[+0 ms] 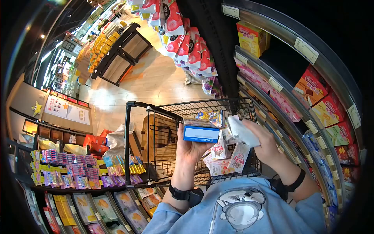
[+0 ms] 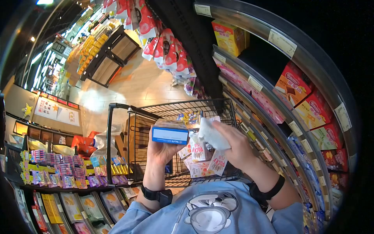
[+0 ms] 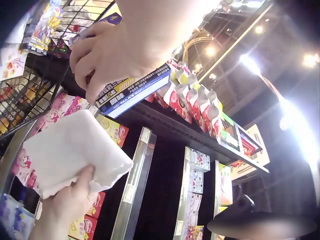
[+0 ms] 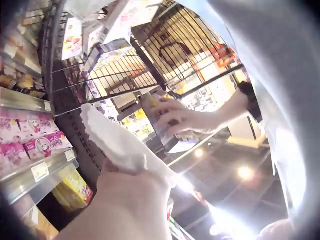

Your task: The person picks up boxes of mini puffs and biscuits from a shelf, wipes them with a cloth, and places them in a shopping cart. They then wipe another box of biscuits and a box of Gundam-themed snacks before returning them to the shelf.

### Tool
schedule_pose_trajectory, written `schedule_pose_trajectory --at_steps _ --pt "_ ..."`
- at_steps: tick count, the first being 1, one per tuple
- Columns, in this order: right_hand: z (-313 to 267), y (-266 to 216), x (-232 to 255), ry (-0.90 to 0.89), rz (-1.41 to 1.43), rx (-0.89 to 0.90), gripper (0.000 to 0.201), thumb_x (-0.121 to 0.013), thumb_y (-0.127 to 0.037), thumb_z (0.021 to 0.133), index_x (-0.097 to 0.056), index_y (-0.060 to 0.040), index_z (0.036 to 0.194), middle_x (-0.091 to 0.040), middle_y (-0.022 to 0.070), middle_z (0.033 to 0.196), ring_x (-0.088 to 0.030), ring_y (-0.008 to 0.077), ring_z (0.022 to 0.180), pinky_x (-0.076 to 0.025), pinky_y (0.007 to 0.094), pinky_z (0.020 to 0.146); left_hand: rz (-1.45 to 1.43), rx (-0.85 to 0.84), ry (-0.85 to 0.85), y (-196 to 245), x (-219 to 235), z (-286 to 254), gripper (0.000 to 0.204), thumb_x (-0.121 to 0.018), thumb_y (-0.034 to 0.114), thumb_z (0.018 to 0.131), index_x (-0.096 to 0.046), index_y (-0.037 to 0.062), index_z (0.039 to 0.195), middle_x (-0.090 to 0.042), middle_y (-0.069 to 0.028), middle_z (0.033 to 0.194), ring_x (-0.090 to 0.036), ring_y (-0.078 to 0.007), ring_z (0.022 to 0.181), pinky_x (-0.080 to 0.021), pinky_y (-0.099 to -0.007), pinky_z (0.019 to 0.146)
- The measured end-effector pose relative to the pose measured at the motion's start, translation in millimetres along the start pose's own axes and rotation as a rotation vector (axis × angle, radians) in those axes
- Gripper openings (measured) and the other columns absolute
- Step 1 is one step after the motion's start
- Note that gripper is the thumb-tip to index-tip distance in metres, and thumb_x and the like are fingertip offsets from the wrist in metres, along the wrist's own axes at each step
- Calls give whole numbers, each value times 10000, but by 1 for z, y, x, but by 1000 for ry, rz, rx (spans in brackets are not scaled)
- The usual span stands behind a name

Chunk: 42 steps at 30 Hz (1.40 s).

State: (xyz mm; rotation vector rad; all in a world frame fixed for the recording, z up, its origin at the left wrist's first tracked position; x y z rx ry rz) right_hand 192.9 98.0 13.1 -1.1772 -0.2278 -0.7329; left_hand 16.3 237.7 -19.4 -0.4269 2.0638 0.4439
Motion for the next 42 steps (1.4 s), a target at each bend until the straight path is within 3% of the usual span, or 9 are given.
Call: schedule_pose_trajectory --at_steps 3,6,12,15,17,19,31,38,42 --pt "-5 14 -6 -17 21 -137 594 -548 8 721 -507 -76 1307 -566 152 1255 -513 338 1182 -391 433 1015 -13 56 -7 -5 -6 -1 560 -481 518 895 -494 88 1254 -506 -180 1287 -493 -365 1170 -400 -605 948" --pt "-29 30 -38 -460 -179 -152 672 -600 -106 764 -370 -56 1394 -429 195 1374 -429 366 1247 -354 431 1043 85 131 1 -10 -15 -6 634 -454 575 888 -469 95 1301 -499 -174 1306 -497 -363 1172 -410 -606 934" --pt "5 -19 2 -299 15 -90 758 -602 -103 779 -246 -41 1446 -283 202 1464 -368 374 1301 -326 423 1070 547 259 119 -43 -12 1 599 -437 589 902 -555 101 1229 -644 -95 1084 -623 -247 1004 -491 -467 882" --pt "-1 -15 4 -295 299 -243 864 -616 -148 829 -55 -22 1474 -187 255 1488 -412 334 1288 -390 394 1020 1037 -158 49 -54 -9 11 695 -637 375 866 -333 72 1413 -567 -154 1170 -609 -266 997 -480 -361 889" --pt "-9 -9 0 -175 817 -505 902 -623 -196 867 24 -26 1471 -150 262 1498 -499 281 1199 -455 389 943 1952 -851 2 -55 -34 -2 963 -784 345 692 -252 89 1452 -367 -275 1309 -441 -396 1167 -392 -443 975" --pt "-6 -3 1 -74 879 -412 788 -614 -178 894 -80 1 1445 -270 208 1436 -508 226 1166 -455 370 943 2203 -990 -12 -74 -68 -22 1013 -811 339 639 -259 87 1450 -300 -300 1334 -359 -433 1217 -325 -490 1020" --pt "-14 -7 92 105 885 -364 690 -610 -182 874 -211 22 1400 -418 128 1333 -402 214 1260 -333 369 1060 1315 -187 -385 -86 -103 -3 593 -653 93 857 -371 8 1372 -536 -73 1236 -507 -166 1130 -403 -312 956" --pt "-36 -29 143 56 513 -249 771 -678 -262 853 -185 -17 1392 -428 168 1296 -478 246 1180 -438 399 966 1130 -409 -711 -123 -160 -8 530 -597 1 865 -369 7 1344 -533 -76 1226 -501 -160 1130 -408 -294 944" --pt "-53 -81 188 428 132 -74 510 -630 -199 862 -415 -48 1299 -611 130 1128 -596 271 1013 -447 425 930 1139 -435 -782 -149 -204 -25 509 -545 -16 890 -339 12 1355 -517 -79 1240 -526 -154 1088 -441 -271 911"
Point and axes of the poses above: each hand's wrist, its own z-axis towards the middle knuckle, its own x-axis out of the back of the hand, y = z × x, the point moved 5 cm from there along z, towards the middle knuckle
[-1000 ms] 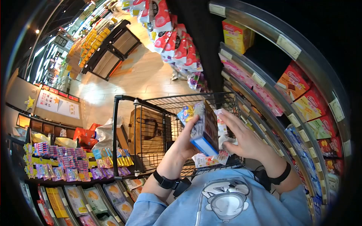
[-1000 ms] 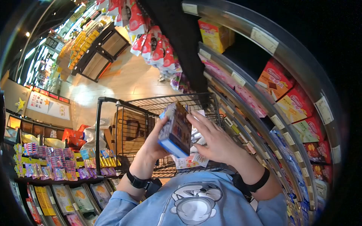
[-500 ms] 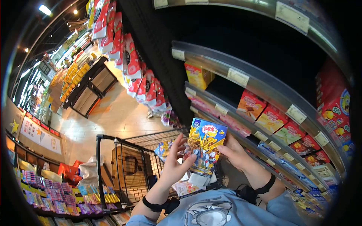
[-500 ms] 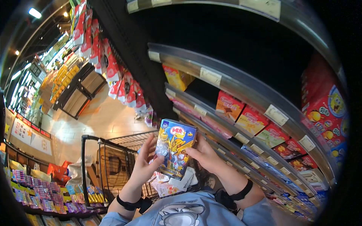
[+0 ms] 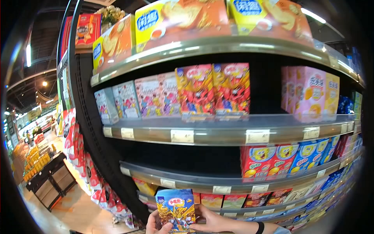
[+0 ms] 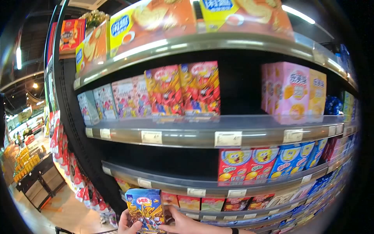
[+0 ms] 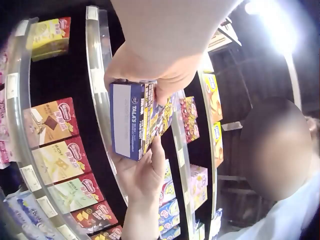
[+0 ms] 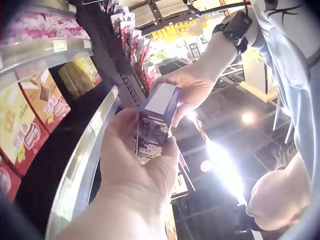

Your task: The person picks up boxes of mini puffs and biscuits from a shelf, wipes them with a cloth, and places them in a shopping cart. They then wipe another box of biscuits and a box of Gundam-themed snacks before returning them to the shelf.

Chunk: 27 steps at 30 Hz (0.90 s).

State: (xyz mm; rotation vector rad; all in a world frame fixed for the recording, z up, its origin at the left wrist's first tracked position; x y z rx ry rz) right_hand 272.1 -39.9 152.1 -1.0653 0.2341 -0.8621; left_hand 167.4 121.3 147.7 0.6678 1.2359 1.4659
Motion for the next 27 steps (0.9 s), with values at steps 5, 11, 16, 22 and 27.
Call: schedule_pose_trajectory --at_steps 5,11,16,22,27 --pt "8 -36 51 -126 -89 -208 695 -717 -200 834 -292 59 1318 -471 202 1264 -513 268 1170 -427 379 992 30 -147 -61 21 -38 33 570 -566 -42 876 -297 5 1377 -499 -88 1257 -531 -151 1084 -445 -269 916" --pt "16 -98 106 36 -222 33 641 -711 -157 824 -343 4 1325 -439 172 1227 -509 278 1159 -440 392 984 339 -369 -237 55 -87 69 727 -607 -66 852 -207 32 1451 -486 -102 1274 -525 -157 1114 -436 -261 929" --pt "14 -142 132 133 -358 188 620 -686 -16 804 -368 -54 1335 -444 145 1198 -489 280 1156 -435 385 972 415 -475 -232 93 -120 82 503 -640 -52 820 -419 22 1266 -536 -66 1153 -511 -173 1126 -379 -330 979" --pt "-2 -170 148 210 -637 421 665 -678 68 735 -401 -58 1326 -473 158 1186 -469 314 1143 -411 389 951 360 -695 -253 89 -141 94 635 -738 36 730 -431 -21 1283 -435 -179 1267 -487 -276 1155 -421 -355 951" --pt "-26 -150 153 154 -675 580 673 -700 79 707 -435 -88 1303 -441 156 1230 -466 338 1167 -442 397 940 438 -1013 -274 80 -150 77 770 -831 113 645 -420 27 1291 -501 -224 1221 -531 -310 1127 -462 -366 924"
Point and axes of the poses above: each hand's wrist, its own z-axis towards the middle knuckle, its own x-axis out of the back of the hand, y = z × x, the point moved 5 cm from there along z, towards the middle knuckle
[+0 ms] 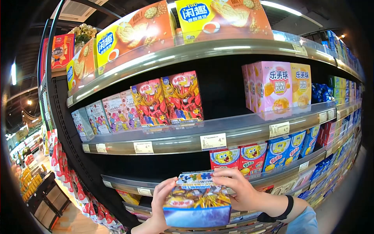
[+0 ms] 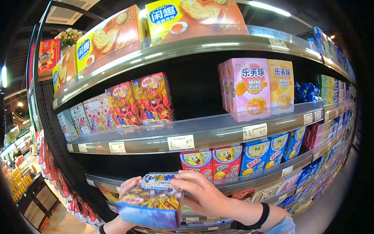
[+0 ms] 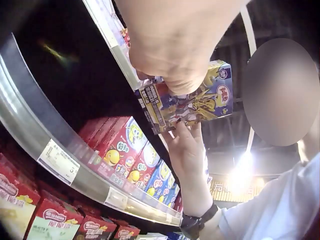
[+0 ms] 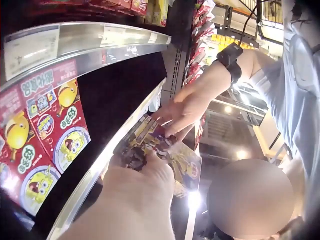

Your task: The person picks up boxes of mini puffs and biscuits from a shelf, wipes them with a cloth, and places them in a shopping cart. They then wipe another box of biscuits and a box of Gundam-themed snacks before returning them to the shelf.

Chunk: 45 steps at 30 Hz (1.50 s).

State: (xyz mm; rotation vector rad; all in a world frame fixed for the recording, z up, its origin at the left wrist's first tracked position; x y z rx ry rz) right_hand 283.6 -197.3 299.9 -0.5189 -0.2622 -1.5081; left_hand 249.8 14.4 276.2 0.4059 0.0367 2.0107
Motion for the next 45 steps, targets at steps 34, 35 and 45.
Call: schedule_pose_trajectory --at_steps 34,35,45 --pt "12 -1 -59 -181 134 80 409 -606 14 756 -588 -56 1159 -517 151 1297 -521 355 1114 -428 441 933 -1836 1161 345 -21 -32 -66 525 -429 505 903 -525 61 1166 -594 -140 901 -527 -244 686 -450 -310 539" --pt "13 -1 -61 -184 138 86 409 -601 24 750 -586 -53 1151 -518 153 1297 -522 358 1110 -429 443 932 -1872 1137 354 -20 -32 -66 529 -421 505 907 -523 57 1169 -596 -148 906 -524 -242 680 -446 -305 529" --pt "11 6 -73 -231 191 -5 402 -576 38 784 -556 -42 1178 -497 179 1316 -481 388 1183 -397 450 982 -2044 1061 485 -14 -36 -73 474 -423 392 957 -494 -36 1147 -558 -199 953 -526 -268 796 -537 -331 614"
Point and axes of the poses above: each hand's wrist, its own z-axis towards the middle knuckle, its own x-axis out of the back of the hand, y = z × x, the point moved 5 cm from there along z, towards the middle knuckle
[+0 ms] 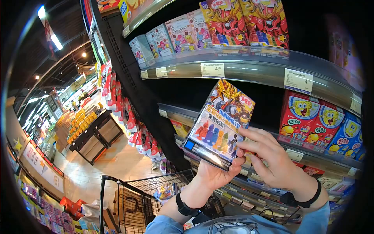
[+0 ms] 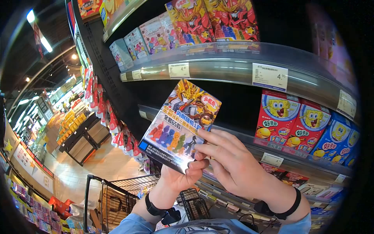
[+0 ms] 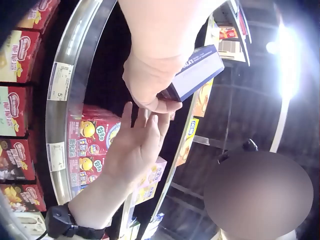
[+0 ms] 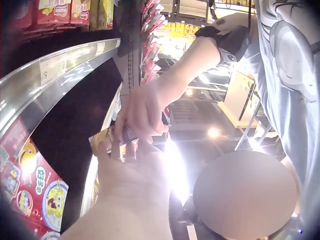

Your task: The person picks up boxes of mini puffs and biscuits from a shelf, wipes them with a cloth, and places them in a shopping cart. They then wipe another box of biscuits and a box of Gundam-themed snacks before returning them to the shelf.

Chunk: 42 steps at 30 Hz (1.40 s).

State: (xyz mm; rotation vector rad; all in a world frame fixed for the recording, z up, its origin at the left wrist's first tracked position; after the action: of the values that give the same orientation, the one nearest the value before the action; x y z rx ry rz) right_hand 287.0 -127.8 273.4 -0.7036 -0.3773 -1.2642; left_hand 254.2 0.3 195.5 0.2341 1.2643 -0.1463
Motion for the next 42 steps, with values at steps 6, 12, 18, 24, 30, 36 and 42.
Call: schedule_pose_trajectory --at_steps 6,12,18,24,30,36,42 --pt "4 1 -13 -59 120 -51 443 -582 21 794 -529 -38 1230 -484 201 1319 -458 384 1229 -377 445 1014 -14 -118 -6 1 -5 -20 444 -481 344 953 -456 -29 1192 -565 -210 1030 -564 -303 917 -578 -381 743" --pt "15 -3 -31 -119 284 -78 474 -581 -11 816 -474 -9 1278 -473 219 1319 -458 365 1237 -371 429 1021 44 -338 150 18 -8 -41 508 -417 435 971 -444 52 1302 -603 -138 1120 -610 -273 975 -509 -452 884" --pt "12 5 -52 -150 478 -189 641 -599 -61 821 -310 5 1388 -432 220 1350 -456 322 1247 -365 409 1025 329 -468 221 39 -10 -63 494 -436 423 964 -451 47 1284 -586 -139 1154 -617 -274 1014 -530 -416 859" --pt "1 21 -79 -201 815 -363 766 -644 -45 796 -223 -15 1436 -412 174 1315 -433 253 1244 -365 385 1026 982 -845 532 56 -8 -89 484 -572 206 934 -323 41 1315 -545 -102 1200 -579 -169 1050 -485 -322 897" --pt "-8 27 -99 -131 979 -465 706 -604 -61 844 -220 -21 1435 -388 182 1345 -425 254 1247 -357 391 1028 1317 -1017 651 56 -7 -97 446 -566 199 934 -335 39 1281 -530 -79 1170 -533 -112 1038 -443 -263 870" --pt "-26 45 -131 -60 1385 -797 625 -411 -149 904 -166 -29 1466 -332 166 1433 -430 257 1253 -371 411 1018 1120 -976 569 58 1 -108 390 -406 300 992 -342 59 1292 -499 -76 1219 -505 -114 1099 -408 -272 901" --pt "-34 34 -166 -171 1758 -1243 427 -368 -282 889 -521 -24 1192 -625 133 943 -593 206 695 -463 337 584 1209 -1056 486 56 12 -118 337 -526 134 940 -368 90 1234 -190 -130 1492 -366 -244 1293 -381 -350 987"
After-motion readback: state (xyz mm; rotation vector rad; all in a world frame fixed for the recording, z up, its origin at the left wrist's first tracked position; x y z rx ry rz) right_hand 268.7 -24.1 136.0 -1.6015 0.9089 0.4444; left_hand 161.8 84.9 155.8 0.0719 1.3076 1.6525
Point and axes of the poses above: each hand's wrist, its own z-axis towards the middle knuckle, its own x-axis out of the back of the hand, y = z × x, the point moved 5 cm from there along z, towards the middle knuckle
